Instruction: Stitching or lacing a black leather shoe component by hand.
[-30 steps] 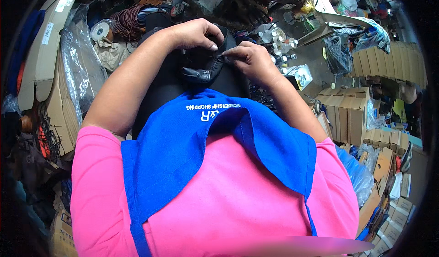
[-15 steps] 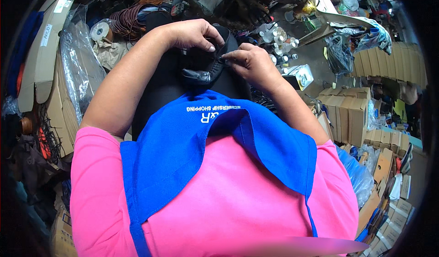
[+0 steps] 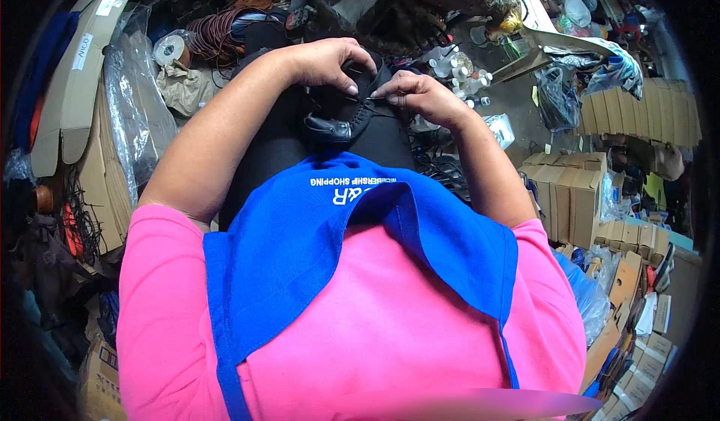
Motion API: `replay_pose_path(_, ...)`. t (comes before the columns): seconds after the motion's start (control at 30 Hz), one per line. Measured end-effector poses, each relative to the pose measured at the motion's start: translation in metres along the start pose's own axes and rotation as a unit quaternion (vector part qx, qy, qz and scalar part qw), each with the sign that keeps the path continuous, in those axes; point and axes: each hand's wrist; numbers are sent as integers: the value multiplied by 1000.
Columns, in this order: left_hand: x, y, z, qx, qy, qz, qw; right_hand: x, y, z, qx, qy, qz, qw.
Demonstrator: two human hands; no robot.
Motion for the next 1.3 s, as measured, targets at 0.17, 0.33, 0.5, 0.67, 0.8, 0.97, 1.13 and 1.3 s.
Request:
replay_pose_path(0.17,2,2,-4,-35,-16,4,999,1,-5,-13,-30,13,29,999)
replay_pose_path(0.33,-4,22,-20,-268,-79,5,960,20,6,-32,-154,134,77,976)
replay_pose_path(0.5,-18,63,-22,-296,-99,14,950,18,18,-45,-214,290,130,924)
replay_pose_path(0.67,-35,87,-37,-280,-62,81,955,22,29,-69,-281,372,119,877)
replay_pose_path(0.8,-25,88,-38,-270,-241,50,931,27,30,-73,-286,393,105,867)
replay_pose_path(0.97,-20,72,-39,-294,-7,74,953,7,22,-46,-196,258,70,944)
replay_pose_path(1.13,-12,67,-41,-262,-91,79,958,10,8,-23,-94,70,24,993)
replay_pose_path(1.3,-5,65,-45,-268,-138,45,952,11,3,-16,-44,47,-6,998)
Point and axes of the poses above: each hand's wrist, its own y-axis away from the middle knuckle, its own z-axis out of the back of the hand, x = y × z
